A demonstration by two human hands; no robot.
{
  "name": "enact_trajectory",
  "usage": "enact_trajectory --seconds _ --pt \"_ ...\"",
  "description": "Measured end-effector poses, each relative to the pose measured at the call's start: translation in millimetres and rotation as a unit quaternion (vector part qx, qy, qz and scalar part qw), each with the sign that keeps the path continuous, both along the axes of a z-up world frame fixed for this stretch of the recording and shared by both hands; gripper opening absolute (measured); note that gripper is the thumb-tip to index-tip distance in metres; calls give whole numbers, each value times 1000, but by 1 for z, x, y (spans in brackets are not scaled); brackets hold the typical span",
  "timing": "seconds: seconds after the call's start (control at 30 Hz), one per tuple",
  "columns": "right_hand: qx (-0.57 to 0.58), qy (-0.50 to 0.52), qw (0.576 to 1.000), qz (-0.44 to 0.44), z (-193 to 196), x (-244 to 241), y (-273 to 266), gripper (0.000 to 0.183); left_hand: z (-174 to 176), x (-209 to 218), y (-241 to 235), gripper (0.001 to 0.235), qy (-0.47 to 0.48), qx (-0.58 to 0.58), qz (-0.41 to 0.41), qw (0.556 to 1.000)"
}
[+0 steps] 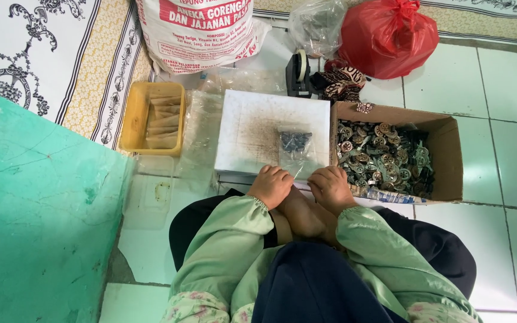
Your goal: The person picks up metal pins from a box and places them into small plastic bags, then places the filled bags into a yellow container.
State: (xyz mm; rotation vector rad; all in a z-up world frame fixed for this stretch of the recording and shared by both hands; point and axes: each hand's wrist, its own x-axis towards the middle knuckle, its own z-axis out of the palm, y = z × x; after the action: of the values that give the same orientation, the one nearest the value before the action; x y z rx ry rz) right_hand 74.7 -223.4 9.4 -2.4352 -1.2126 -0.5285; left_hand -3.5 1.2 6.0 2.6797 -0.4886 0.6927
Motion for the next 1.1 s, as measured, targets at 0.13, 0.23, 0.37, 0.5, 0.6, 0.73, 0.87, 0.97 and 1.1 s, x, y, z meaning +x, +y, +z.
enact_trajectory --seconds 0.13,0.23,0.37,0.5,0.6,0.73,0.87,0.97,1.1 --pt "27 71 997 -8 -4 -1 -7 12 -4 -2 1 12 41 0 6 999" --pt "59 136 989 -21 -4 4 -6 12 -24 4 1 9 42 -16 29 999" --pt "70 240 963 -103 -8 5 0 15 -38 9 3 10 54 -58 84 993" --pt "81 332 920 -191 -11 6 7 18 -36 14 3 11 53 -69 119 989" --pt "69 323 923 -195 -8 9 13 17 -45 20 1 16 65 -64 122 988" --pt "42 304 935 -177 -4 14 13 17 -33 21 5 26 79 -45 121 988" --pt "-7 274 948 -162 -2 17 15 21 -13 16 8 14 21 -28 55 998" --pt "-19 254 953 -163 -9 18 12 25 2 14 9 16 18 -11 21 1000" --pt "-16 136 986 -99 10 14 17 24 -12 17 10 10 4 -13 18 1000"
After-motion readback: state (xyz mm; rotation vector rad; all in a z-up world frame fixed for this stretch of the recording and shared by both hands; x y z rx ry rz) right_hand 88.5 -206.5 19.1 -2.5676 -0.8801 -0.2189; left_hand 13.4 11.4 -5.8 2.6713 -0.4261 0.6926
